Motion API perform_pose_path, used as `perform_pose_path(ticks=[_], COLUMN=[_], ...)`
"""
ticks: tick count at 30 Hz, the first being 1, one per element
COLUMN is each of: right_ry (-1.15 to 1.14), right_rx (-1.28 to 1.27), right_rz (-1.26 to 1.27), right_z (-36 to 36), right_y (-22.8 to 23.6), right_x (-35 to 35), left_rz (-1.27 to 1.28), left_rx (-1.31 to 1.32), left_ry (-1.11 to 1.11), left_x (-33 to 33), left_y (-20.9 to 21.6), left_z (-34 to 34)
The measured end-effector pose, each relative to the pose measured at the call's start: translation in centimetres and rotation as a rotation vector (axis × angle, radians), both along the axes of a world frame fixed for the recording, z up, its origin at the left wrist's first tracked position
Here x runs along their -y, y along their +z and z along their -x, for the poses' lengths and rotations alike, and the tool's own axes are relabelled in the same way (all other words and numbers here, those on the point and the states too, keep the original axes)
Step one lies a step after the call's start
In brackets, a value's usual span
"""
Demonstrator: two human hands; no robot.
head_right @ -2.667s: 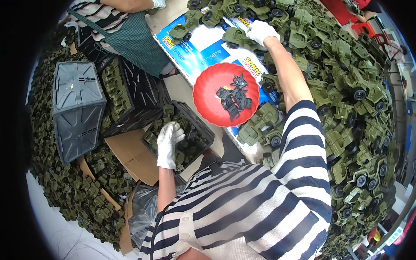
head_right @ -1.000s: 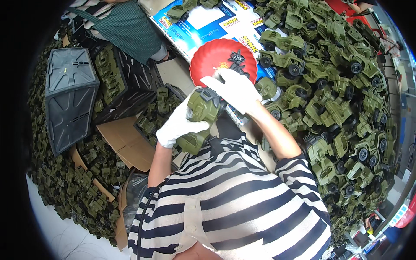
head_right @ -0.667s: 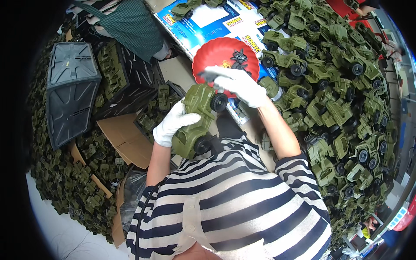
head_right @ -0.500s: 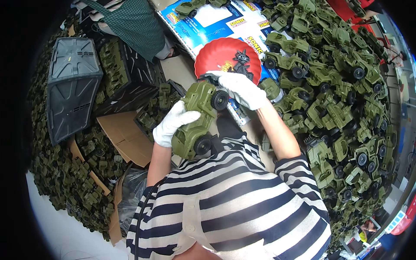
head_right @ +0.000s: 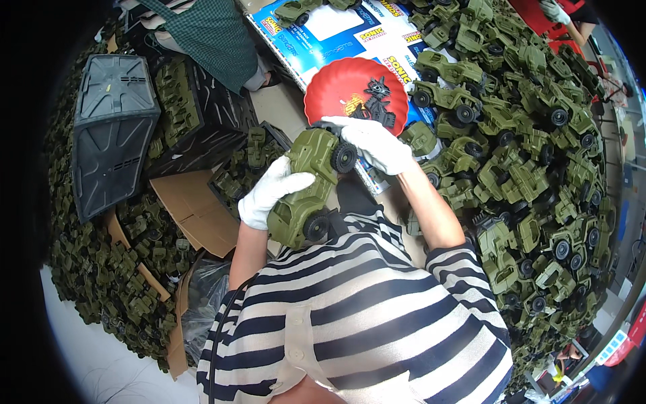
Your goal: The person assembles green plastic toy components by hand, repeatedly picking small black parts from a red bowl and inserting them into the green bodies. They handle multiple units one at a time, placing finished assemblies onto a nearby pile.
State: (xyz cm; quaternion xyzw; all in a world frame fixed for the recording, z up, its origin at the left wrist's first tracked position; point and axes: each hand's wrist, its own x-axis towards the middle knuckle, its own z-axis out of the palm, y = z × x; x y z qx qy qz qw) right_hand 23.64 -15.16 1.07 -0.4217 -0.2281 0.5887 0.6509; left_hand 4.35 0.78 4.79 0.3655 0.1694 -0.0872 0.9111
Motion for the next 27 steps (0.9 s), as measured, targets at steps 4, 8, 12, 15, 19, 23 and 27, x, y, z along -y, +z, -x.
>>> perform_pose_path(ticks=[4, 8, 12, 15, 19, 23, 27], right_ry=[0.098, 0.05, -0.184, -0.218, -0.292, -0.449, -0.586], right_rx=[0.385, 0.5, 0.872, 0.531, 0.941, 0.828, 0.841], right_rz=[0.031, 0.035, 0.099, 0.06, 0.069, 0.054, 0.091], right_z=[-1.3, -0.9, 3.6, 5.5, 6.3, 8.5, 8.5], right_y=[0.4, 1.8, 2.6, 0.3, 1.7, 1.9, 0.7], right_x=[0.0, -1.1, -1.6, -0.9, -0.3, 0.1, -0.2], left_rz=[-0.024, -0.065, -0.469, -0.777, -0.875, -1.037, -1.046], left_rx=[0.059, 0.008, 0.157, 0.354, 0.265, 0.329, 0.268], left_ry=[0.065, 0.276, 0.388, 0.421, 0.527, 0.552, 0.523], left_x=[0.7, 3.6, 4.0, 2.9, 3.5, 3.5, 3.5], left_y=[-0.3, -1.3, -4.4, -4.5, -5.4, -5.3, -4.0], left_z=[-0.1, -0.7, -0.2, -0.6, -0.6, -1.6, -2.5])
